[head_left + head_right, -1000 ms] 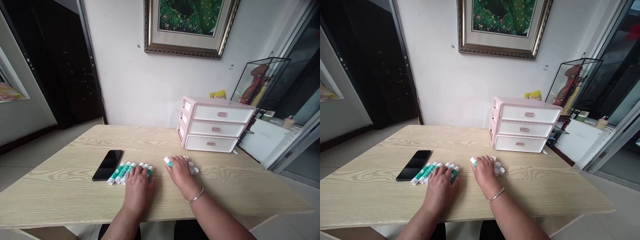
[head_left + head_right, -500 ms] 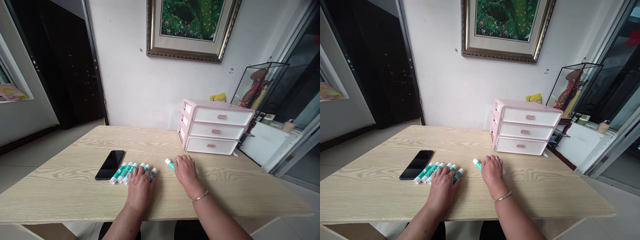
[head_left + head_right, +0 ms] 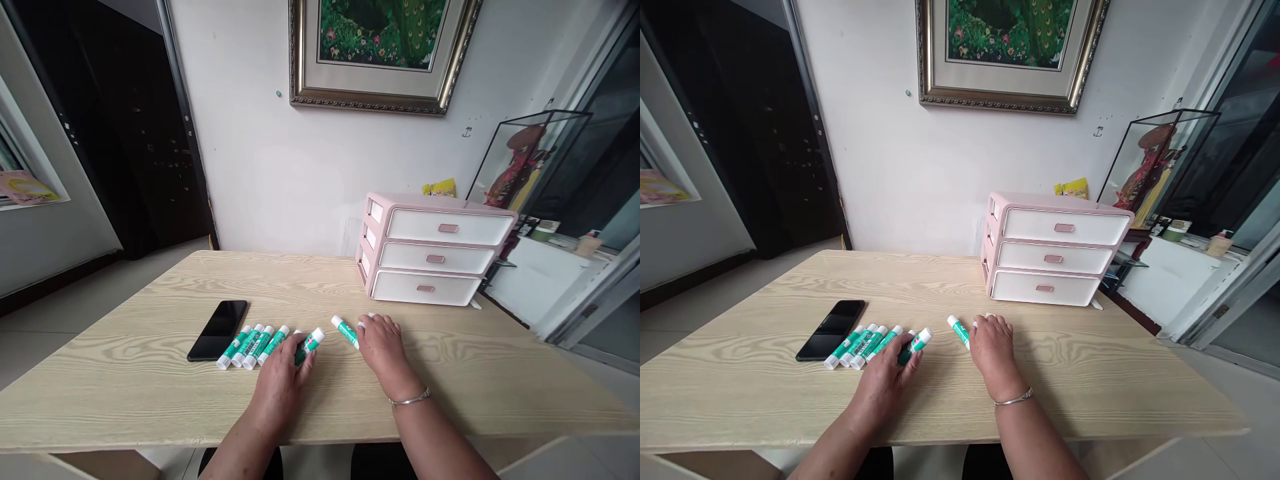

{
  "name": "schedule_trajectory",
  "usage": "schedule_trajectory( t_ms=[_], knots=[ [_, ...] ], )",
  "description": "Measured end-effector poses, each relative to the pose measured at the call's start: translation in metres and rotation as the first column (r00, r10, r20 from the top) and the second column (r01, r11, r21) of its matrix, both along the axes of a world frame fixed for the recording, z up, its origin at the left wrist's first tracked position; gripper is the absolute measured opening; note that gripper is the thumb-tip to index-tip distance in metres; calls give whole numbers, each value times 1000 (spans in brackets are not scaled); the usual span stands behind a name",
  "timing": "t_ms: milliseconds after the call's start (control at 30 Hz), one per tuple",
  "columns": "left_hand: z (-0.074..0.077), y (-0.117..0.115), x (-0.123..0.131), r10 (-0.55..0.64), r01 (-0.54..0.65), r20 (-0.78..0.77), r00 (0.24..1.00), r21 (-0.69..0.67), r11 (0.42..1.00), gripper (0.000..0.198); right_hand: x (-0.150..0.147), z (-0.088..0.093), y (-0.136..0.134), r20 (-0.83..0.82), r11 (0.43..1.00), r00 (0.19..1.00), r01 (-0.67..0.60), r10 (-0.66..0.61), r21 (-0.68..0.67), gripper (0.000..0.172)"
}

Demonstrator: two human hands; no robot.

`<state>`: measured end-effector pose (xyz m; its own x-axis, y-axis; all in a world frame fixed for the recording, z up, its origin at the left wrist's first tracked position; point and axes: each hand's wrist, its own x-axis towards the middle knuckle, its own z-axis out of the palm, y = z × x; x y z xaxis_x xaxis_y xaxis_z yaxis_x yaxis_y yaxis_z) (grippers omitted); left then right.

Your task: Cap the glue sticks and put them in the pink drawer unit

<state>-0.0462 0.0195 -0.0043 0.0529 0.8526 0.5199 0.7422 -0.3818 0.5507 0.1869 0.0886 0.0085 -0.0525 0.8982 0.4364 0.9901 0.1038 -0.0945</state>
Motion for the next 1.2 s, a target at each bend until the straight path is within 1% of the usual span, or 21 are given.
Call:
schedule_trajectory(
  t_ms=[67, 133, 200, 267, 333, 400, 467, 533, 567, 633, 700, 867, 1067, 1133, 1200],
  knots=[
    [2, -3, 1, -29, 32, 37, 999, -58, 998, 29, 2, 0, 1, -11, 999, 1000, -8, 8, -31, 15],
    [5, -5, 2, -64, 70, 75, 995, -86, 994, 28, 2, 2, 2, -20, 998, 1000, -15, 14, -59, 12],
    [7, -6, 4, -102, 115, 118, 988, -103, 988, 27, 2, 4, 3, -51, 999, 999, -18, 15, -46, 10],
    [9, -6, 4, -121, 142, 165, 979, -122, 982, 25, 1, 6, 2, -141, 998, 989, -44, 49, 37, 12],
    [9, -6, 4, -126, 157, 209, 970, -139, 978, 24, -2, 10, -1, -288, 976, 943, -117, 167, 185, 18],
    [9, -6, 3, -147, 186, 246, 958, -143, 972, 22, -8, 15, -9, -409, 912, 837, -229, 363, 342, 23],
    [8, -6, 2, -191, 234, 271, 944, -137, 963, 25, -17, 19, -18, -451, 822, 705, -353, 547, 446, 23],
    [8, -5, 0, -236, 280, 281, 930, -129, 951, 32, -25, 20, -27, -440, 742, 603, -468, 665, 480, 23],
    [8, -4, 0, -254, 300, 282, 925, -132, 945, 36, -29, 20, -31, -435, 714, 569, -510, 698, 479, 23],
    [8, -4, -1, -278, 331, 290, 916, -151, 931, 40, -34, 18, -34, -435, 684, 529, -561, 729, 466, 26],
    [10, -5, -2, -289, 353, 305, 907, -181, 918, 40, -35, 16, -35, -440, 672, 509, -588, 740, 449, 29],
    [16, -6, -2, -291, 379, 342, 893, -226, 897, 41, -34, 16, -34, -436, 662, 502, -621, 747, 419, 29],
    [21, -7, -2, -313, 413, 373, 874, -230, 881, 42, -38, 19, -37, -388, 611, 478, -686, 788, 395, 31],
    [25, -8, -2, -303, 416, 392, 869, -245, 876, 41, -41, 18, -39, -366, 597, 478, -704, 799, 385, 34],
    [29, -9, -2, -295, 434, 426, 855, -276, 858, 39, -43, 17, -41, -337, 576, 471, -720, 815, 387, 39]
  ],
)
